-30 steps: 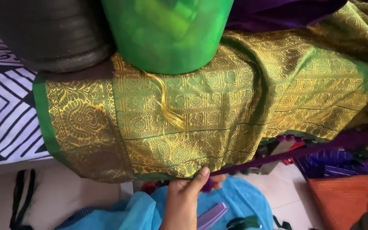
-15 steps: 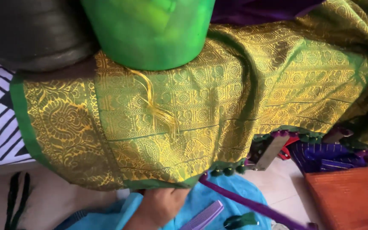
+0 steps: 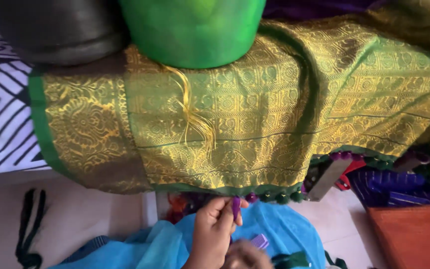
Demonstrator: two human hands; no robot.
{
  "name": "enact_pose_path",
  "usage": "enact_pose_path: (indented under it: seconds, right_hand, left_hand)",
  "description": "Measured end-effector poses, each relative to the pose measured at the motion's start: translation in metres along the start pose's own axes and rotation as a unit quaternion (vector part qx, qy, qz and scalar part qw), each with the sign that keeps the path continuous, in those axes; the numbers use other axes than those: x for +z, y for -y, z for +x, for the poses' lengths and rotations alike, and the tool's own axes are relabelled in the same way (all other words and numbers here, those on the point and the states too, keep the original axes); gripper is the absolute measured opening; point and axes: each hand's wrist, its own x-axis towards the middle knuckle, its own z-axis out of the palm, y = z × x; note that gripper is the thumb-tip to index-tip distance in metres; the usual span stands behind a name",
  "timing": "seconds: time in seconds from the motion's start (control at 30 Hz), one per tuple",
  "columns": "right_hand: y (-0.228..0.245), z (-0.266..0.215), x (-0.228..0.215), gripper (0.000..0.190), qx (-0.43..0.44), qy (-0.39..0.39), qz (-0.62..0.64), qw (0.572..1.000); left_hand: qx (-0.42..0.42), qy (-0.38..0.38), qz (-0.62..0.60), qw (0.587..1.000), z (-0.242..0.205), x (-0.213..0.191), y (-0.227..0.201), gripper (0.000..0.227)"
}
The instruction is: The recorder is attaching decorative tassels and beads to the border of a sari using thread, scissors, and a comb.
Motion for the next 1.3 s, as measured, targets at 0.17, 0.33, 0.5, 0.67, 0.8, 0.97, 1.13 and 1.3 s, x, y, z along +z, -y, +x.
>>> enact_pose_path:
  seconds: [0.17, 0.33, 0.5, 0.67, 0.8, 0.97, 1.13, 1.3]
  right_hand:
    - [0.164, 0.095, 0.054, 0.038, -0.067, -0.09, 0.028, 0.993]
    - [0.224, 0.107, 0.101, 0.028, 0.071, 0.053, 0.238, 0.967]
    - [0.216, 0.095, 0.11, 0.019, -0.045, -0.147, -0.044, 0.987]
    - [0.199, 0.075, 0.095, 0.025, -0.03, -0.078, -0.13, 0.988]
    - [0.205, 0.052, 0.083, 0.033, -0.342, -0.113, -0.473, 0.804]
    - [0.167, 0.017, 0.067, 0.029, -0.25, 0.353, -0.556, 0.709]
    - [0.175, 0.017, 0.09, 0.04, -0.384, 0.322, -0.64, 0.583]
    - [0.248, 0.026, 0.097, 0.037, -0.351, 0.397, -0.595, 0.604]
  left_hand:
    - [-0.064, -0.019, -0.095, 0.993, 0.002, -0.006, 0.009, 0.022]
    - [0.067, -0.063, 0.082, 0.992, 0.002, -0.004, 0.014, 0.016]
    - [0.335, -0.073, 0.324, 0.882, -0.013, 0.012, -0.057, 0.013]
    - [0.014, -0.003, 0.187, 0.982, 0.014, 0.007, -0.056, 0.02]
    - [0.048, 0.033, 0.133, 0.989, 0.024, -0.002, -0.057, 0.021]
    - [-0.003, 0.069, 0.161, 0.985, 0.025, -0.003, -0.061, 0.017]
    - [0.036, 0.119, 0.078, 0.989, 0.026, 0.008, -0.07, 0.024]
    - [0.028, 0.064, 0.185, 0.98, 0.027, 0.006, -0.089, 0.024]
